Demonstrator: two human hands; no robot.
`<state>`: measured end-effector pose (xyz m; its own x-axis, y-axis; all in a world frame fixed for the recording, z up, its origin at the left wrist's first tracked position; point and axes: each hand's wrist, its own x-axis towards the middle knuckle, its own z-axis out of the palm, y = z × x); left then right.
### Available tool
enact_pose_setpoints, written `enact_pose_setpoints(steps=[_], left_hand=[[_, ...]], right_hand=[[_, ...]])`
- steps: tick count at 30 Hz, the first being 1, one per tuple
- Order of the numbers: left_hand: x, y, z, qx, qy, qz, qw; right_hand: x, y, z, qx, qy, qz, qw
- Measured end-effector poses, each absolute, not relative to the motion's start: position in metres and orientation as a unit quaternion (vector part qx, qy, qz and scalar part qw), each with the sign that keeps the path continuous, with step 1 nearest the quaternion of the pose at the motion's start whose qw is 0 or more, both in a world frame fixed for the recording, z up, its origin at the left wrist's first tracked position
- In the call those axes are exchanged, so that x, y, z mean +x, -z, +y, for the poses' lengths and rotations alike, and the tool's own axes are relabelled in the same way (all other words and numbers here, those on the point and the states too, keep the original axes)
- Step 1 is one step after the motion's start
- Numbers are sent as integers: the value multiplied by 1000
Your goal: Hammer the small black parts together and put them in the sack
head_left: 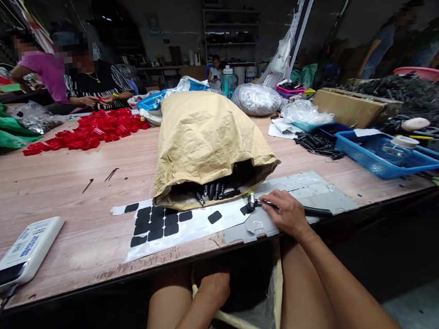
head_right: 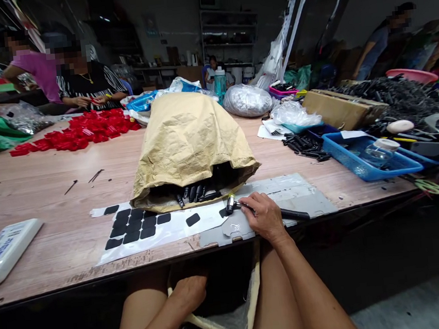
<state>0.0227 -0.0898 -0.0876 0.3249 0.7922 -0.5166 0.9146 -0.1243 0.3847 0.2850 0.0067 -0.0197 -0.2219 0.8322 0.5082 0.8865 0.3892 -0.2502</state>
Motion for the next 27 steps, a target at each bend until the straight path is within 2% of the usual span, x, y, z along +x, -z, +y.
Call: enact_pose_setpoints(steps=[9, 12, 17, 20, 23, 27], left_hand=[[20, 81, -99, 764, 86, 567, 296], [19, 51, -99, 785, 42, 532, 313], [7, -19, -64, 735, -137, 517, 416], [-8, -41, -18, 663, -249, 651, 273], [-17, -42, 27, 585, -234, 764, 136], [-14, -37, 58, 548, -151, 814, 122]], right_hand=[[285, 20, 6, -548, 44, -780, 299], [285, 20, 6, -547, 43, -780, 302], [284, 20, 6, -549, 49, -778, 301], [284, 21, 6, -550, 49, -776, 304], [285, 22, 7, -549, 47, -777, 304], [285, 22, 7, -549, 46, -779, 299]])
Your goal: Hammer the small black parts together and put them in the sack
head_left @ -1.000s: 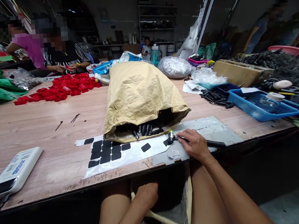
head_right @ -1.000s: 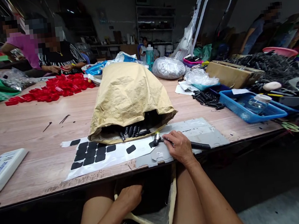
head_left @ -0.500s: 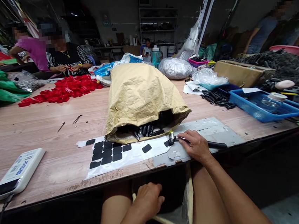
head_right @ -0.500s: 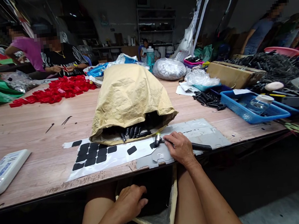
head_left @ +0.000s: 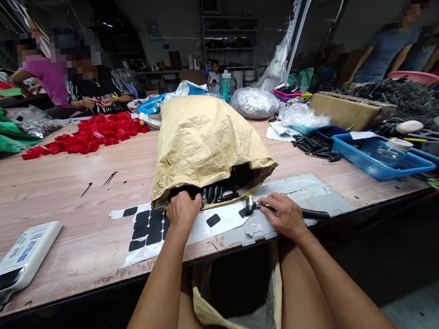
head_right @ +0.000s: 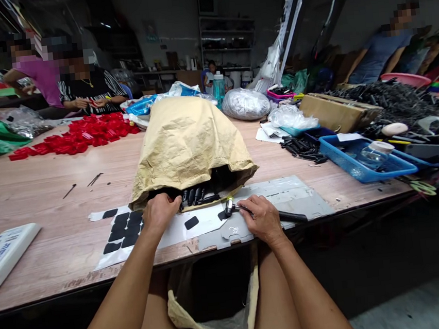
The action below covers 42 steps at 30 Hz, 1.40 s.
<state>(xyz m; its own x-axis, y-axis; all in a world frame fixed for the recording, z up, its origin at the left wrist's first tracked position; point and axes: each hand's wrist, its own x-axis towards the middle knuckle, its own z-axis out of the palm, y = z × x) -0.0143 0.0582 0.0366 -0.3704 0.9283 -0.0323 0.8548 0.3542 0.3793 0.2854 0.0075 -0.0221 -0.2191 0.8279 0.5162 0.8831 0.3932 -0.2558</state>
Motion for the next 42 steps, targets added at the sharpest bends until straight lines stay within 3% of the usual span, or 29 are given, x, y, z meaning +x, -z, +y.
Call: enact_pose_setpoints(steps=[5, 9, 17, 27, 34, 42], left_hand=[[-18, -45, 48, 552, -112, 814, 143], [-25, -49, 16, 579, -171, 789, 112], [2, -13, -18, 769, -298, 514, 237], [-1, -2, -11, 749, -323, 512, 269], [0, 1, -6, 728, -318, 527, 301], [4, -2, -6, 718, -306, 547, 302]], right_hand=[[285, 22, 7, -549, 47, -778, 301], [284, 20, 7, -549, 47, -779, 301], [284, 20, 6, -549, 51, -779, 299], [285, 12, 4, -521, 32, -795, 309], [251, -16, -20, -448, -82, -786, 419], [215, -25, -38, -420, -111, -814, 386]])
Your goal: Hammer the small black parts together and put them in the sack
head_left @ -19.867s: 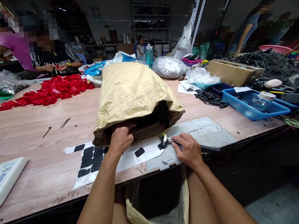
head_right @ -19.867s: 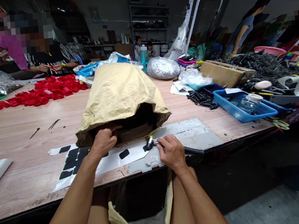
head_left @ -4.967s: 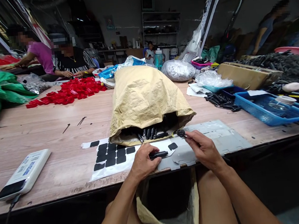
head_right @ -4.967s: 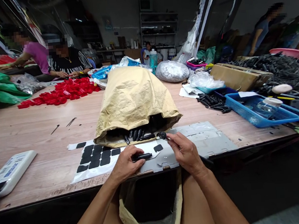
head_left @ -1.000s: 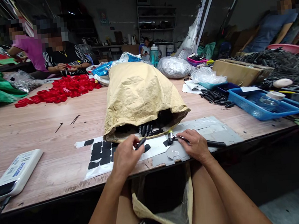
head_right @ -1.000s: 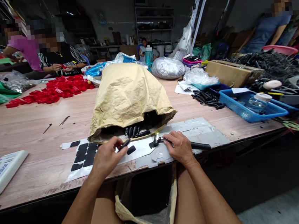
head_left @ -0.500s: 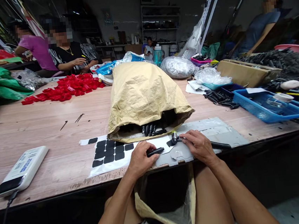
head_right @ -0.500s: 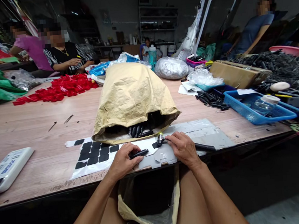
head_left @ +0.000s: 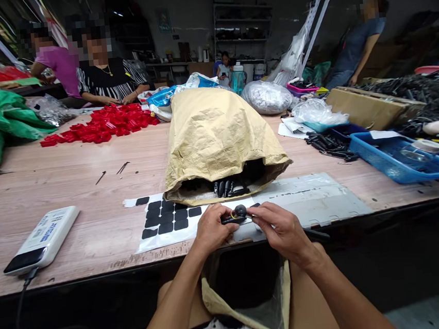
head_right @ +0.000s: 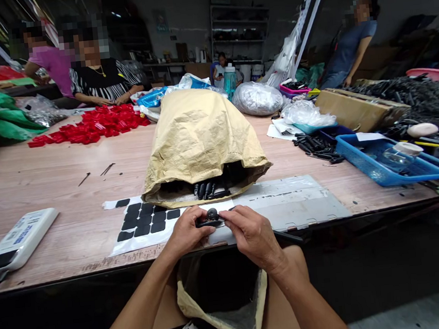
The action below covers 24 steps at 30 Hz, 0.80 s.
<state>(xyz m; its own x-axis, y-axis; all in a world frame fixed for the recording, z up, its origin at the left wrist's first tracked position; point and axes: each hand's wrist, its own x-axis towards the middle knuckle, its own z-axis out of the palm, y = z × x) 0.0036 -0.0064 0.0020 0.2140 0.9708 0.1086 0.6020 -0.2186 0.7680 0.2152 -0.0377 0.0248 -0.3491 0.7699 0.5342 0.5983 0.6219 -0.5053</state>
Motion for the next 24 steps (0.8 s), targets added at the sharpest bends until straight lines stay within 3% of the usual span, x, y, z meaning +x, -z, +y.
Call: enact_pose_setpoints(steps=[4, 9, 15, 20, 24], left_hand=[[3, -4, -7, 722, -301, 550, 292], [4, -1, -7, 716, -313, 550, 293], [3, 2, -7, 716, -326, 540, 298], [4, 1, -9, 716, -325, 543, 293], [3, 0, -10, 721, -323, 543, 285]], right_hand=[[208, -26, -40, -418, -85, -812, 399], [208, -24, -41, -439, -34, -838, 323], [218, -28, -40, -431, -52, -805, 404], [225, -19, -39, -455, -62, -809, 366], [237, -15, -29, -466, -88, -786, 396]])
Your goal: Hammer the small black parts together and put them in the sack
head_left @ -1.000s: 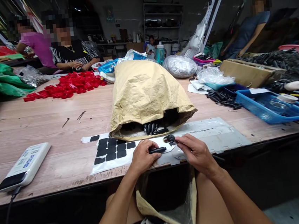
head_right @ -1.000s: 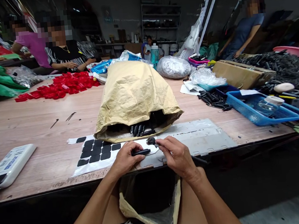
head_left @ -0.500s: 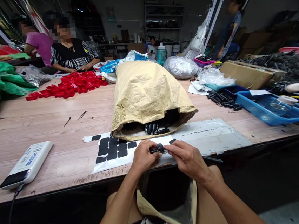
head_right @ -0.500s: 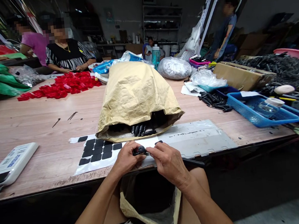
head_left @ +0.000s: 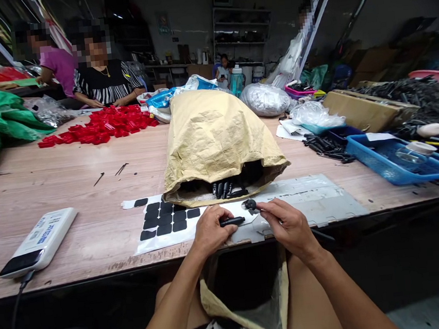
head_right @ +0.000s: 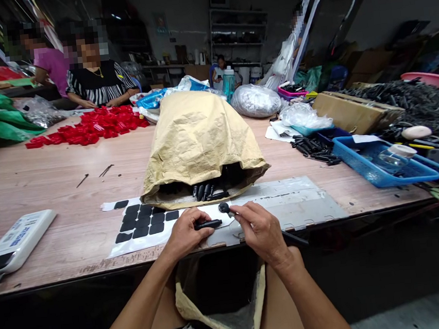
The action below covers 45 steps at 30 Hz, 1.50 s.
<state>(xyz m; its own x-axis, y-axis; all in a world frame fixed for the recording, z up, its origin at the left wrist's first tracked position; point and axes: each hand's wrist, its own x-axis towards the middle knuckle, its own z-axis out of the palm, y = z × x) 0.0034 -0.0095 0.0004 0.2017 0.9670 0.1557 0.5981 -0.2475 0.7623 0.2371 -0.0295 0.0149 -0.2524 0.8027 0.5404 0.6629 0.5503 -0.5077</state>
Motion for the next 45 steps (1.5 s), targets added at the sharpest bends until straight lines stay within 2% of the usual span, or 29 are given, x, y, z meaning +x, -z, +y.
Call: enact_pose_setpoints(steps=[9, 15, 23, 28, 32, 38, 41, 45], left_hand=[[1, -1, -10, 737, -322, 530, 269], [2, -1, -11, 742, -321, 526, 264], [2, -4, -14, 753, -318, 514, 261], [11, -20, -51, 783, -331, 403, 338], [25, -9, -83, 833, -183, 338, 399], [27, 58, -88, 784, 91, 534, 303], [21, 73, -88, 761, 138, 567, 284], [18, 66, -91, 760, 179, 559, 279]], right_hand=[[269, 13, -1, -523, 0, -792, 313], [264, 14, -6, -528, 53, -792, 302], [263, 17, -5, -531, 65, -791, 297], [263, 18, -5, -536, 68, -789, 293], [262, 17, -6, -537, 67, -787, 295], [261, 16, -6, -536, 68, -786, 301], [261, 16, -6, -538, 68, -785, 300], [261, 16, -7, -542, 71, -783, 297]])
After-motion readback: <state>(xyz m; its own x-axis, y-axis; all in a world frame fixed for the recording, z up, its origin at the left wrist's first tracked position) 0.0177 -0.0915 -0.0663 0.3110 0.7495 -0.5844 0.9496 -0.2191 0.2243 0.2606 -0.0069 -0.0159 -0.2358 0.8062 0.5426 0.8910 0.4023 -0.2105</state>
